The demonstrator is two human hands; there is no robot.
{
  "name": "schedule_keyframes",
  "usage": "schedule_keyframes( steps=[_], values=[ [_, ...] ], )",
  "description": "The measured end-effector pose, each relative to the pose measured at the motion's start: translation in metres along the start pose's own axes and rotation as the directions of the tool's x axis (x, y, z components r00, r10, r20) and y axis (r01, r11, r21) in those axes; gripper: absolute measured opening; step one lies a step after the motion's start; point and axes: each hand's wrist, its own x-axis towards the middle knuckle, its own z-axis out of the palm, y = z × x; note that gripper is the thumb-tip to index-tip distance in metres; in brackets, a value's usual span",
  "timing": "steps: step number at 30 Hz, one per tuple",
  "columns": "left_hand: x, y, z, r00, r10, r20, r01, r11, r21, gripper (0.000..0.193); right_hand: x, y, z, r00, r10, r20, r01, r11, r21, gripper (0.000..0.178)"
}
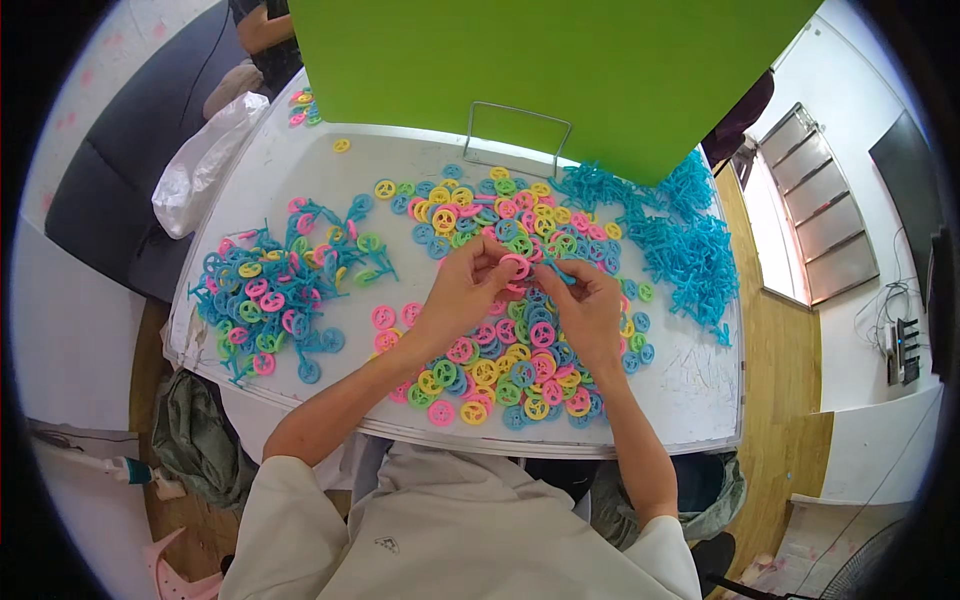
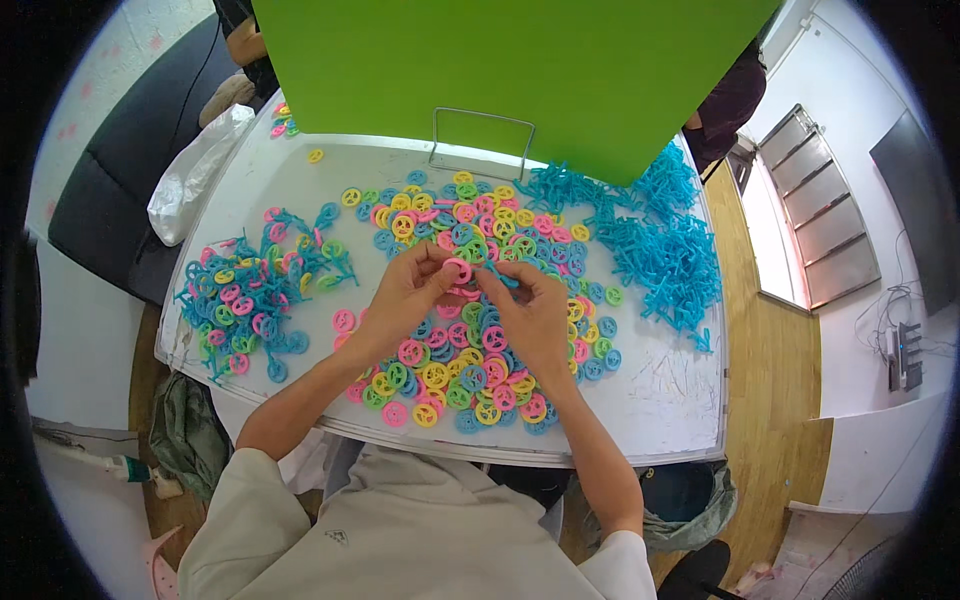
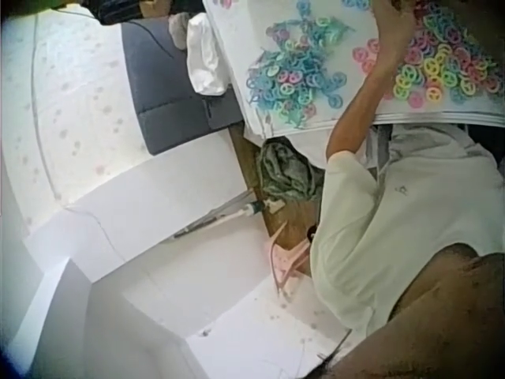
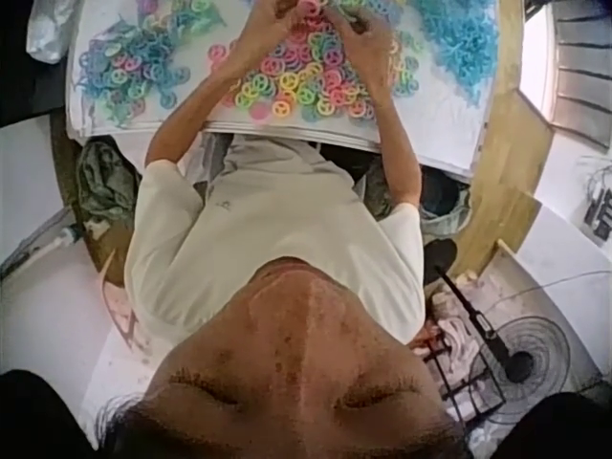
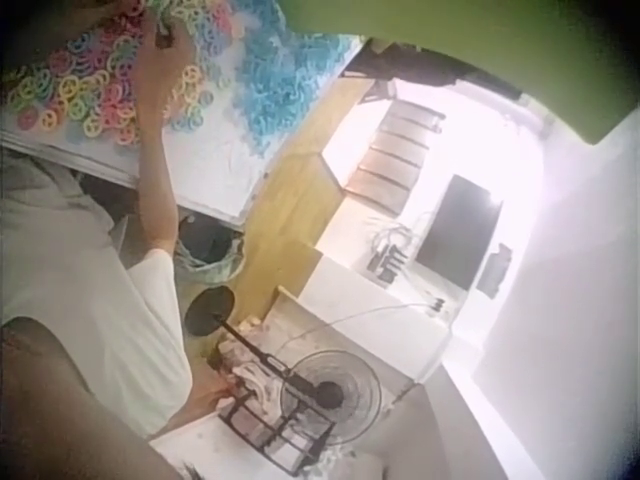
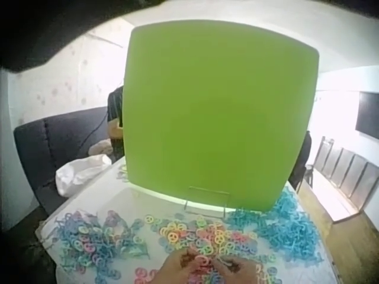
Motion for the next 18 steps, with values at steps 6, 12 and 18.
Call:
schedule_keyframes(
  steps=[6,12,18],
  values=[
    [0.000,-0.008,0.001,0.994,0.086,-0.063,-0.082,0.994,0.071,0.006,-0.004,0.007,0.011,1.000,-0.017,0.017,0.014,0.991,0.134,0.023],
    [-0.003,-0.001,0.004,0.993,-0.072,-0.097,0.077,0.996,0.041,0.005,-0.005,-0.003,0.009,0.995,-0.075,0.066,0.078,0.996,-0.044,0.020],
    [-0.001,-0.017,0.004,0.961,0.253,-0.108,-0.217,0.939,0.268,0.005,-0.003,0.009,0.013,0.989,0.085,0.125,-0.130,0.898,0.420,0.018]
  ],
)
